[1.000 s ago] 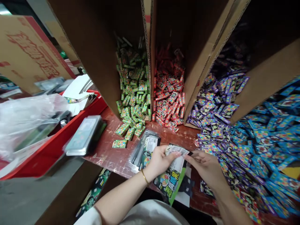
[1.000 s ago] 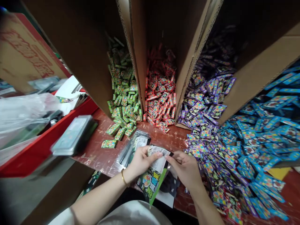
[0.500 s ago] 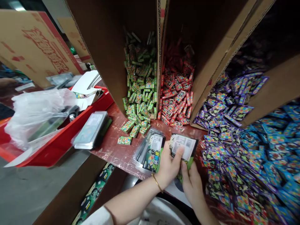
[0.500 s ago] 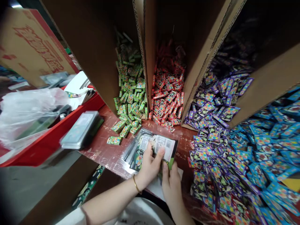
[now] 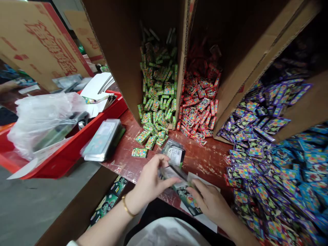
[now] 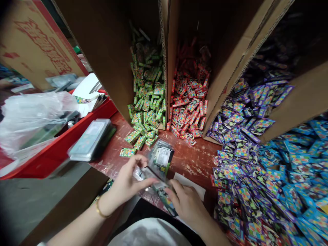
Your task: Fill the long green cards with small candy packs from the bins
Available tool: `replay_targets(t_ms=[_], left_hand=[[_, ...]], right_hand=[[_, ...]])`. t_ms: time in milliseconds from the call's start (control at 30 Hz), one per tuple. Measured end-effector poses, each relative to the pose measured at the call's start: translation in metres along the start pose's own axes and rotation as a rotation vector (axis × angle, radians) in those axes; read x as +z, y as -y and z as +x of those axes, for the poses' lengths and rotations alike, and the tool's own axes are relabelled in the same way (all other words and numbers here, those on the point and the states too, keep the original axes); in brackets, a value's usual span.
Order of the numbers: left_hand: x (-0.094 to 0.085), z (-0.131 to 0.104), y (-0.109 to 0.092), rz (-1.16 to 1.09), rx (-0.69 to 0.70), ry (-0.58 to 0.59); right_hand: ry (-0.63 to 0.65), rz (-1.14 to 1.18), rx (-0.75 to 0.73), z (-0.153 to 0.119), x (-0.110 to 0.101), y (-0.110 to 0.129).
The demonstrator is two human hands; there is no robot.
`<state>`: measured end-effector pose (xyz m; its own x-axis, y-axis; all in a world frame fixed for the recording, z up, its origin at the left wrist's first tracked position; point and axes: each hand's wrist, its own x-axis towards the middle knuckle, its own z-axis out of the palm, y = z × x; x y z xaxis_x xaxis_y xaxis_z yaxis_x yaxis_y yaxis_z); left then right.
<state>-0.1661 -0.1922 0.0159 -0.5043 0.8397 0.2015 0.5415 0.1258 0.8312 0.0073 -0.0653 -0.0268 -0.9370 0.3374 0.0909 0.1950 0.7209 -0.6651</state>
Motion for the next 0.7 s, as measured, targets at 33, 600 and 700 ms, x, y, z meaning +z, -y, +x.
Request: replay_targets(t_ms=[33,600,700], left_hand=[[-0.014,-0.005,0.001,-0.081,-0.113,0.137],[-0.145,-0.097,0.075,-0.604,-0.933,-0.489],[-0.141,-0.094,0.081,-0.614,-0.926,-0.573]], right_hand=[[0.052,0.005,-0.029,0.008,0.001,0.007],[0.265,-0.156,-0.036,0.231,0.137,0.062],[0.117,-0.098,-0.019,0.217,0.094,0.032]])
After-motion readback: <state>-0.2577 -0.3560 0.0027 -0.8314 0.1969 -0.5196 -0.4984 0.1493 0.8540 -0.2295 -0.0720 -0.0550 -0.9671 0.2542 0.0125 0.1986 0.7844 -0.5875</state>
